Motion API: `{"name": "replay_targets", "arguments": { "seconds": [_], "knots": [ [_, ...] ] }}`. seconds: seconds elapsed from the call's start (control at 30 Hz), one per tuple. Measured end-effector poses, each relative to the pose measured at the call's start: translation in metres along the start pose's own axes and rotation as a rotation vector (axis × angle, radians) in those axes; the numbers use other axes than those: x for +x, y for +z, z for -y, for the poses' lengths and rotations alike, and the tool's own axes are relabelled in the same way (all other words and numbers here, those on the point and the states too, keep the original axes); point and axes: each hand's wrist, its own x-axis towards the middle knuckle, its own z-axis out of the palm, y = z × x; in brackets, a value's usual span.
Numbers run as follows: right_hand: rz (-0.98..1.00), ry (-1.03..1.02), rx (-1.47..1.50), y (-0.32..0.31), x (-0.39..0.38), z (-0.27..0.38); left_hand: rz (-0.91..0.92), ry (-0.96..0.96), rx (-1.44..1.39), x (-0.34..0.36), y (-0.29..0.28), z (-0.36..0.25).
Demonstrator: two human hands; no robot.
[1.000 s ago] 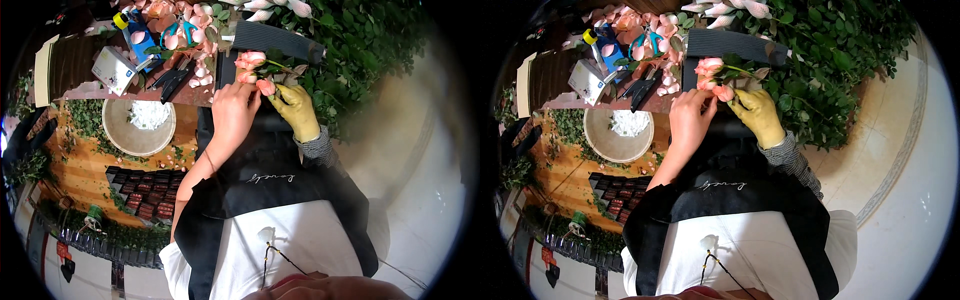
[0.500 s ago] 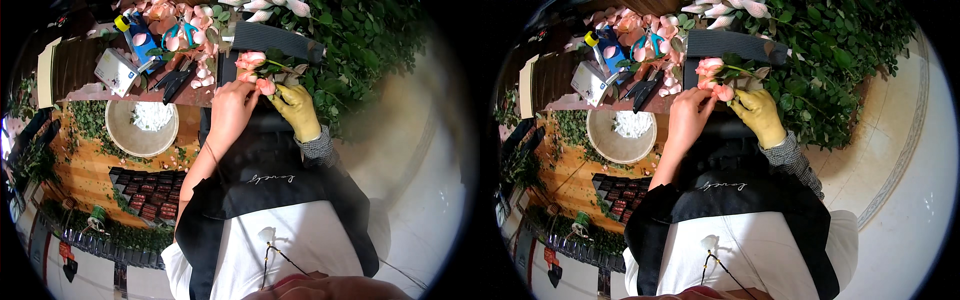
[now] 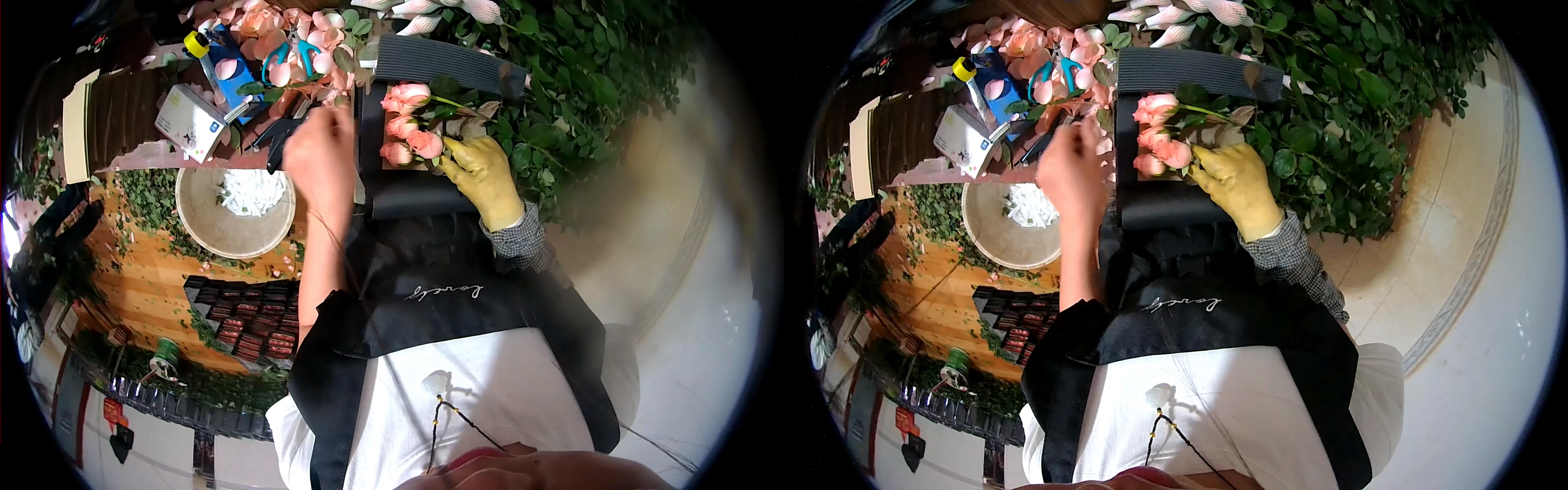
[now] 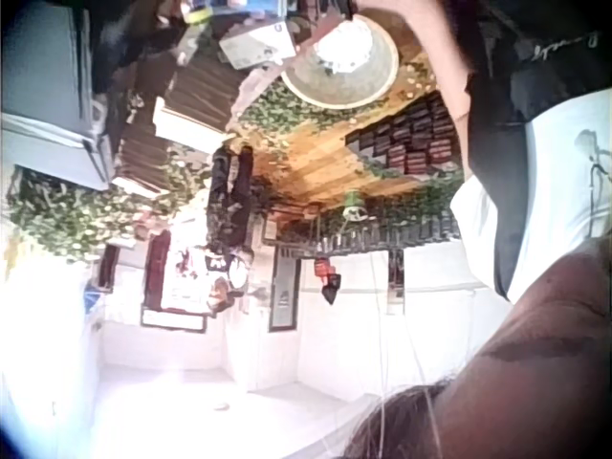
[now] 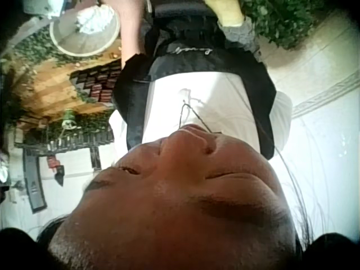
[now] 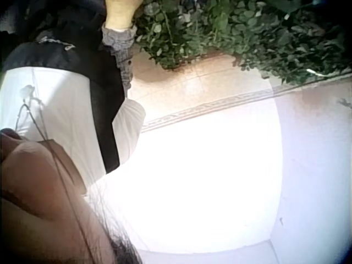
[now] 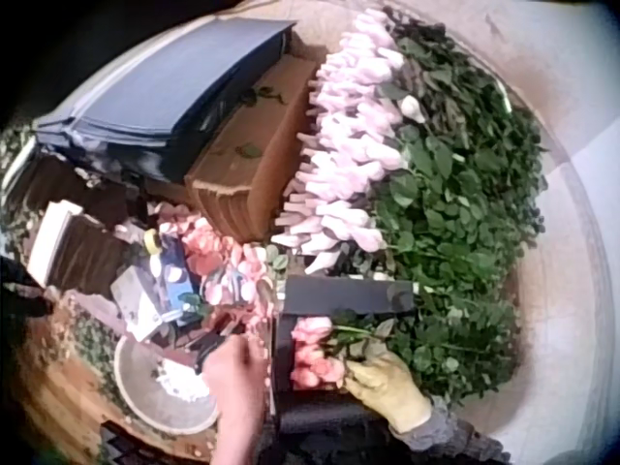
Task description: The person picks up pink roses from a large pile and places them into a grey foam holder one by one to create a floral arrangement.
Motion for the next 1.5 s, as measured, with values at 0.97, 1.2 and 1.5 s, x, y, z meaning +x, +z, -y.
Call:
{"name": "replay_targets", "arguments": {
  "seconds": [0.97,1.2,1.5],
  "knots": [
    [0.081,-0.050,-0.165,-0.003,0.005,0.007,0.320,0.453,-0.190,-0.011,-0.002,-0.011],
    [0.052,-0.087,-0.124,-0.003,0.011,0.006,0.016,-0.173,-0.378,0.001,-0.018,0.002],
    [0.170,-0.107,-0.225,0.007,0.030,0.005,0.785,0.288,-0.342,-0.015,0.012,0.034]
  ]
}}
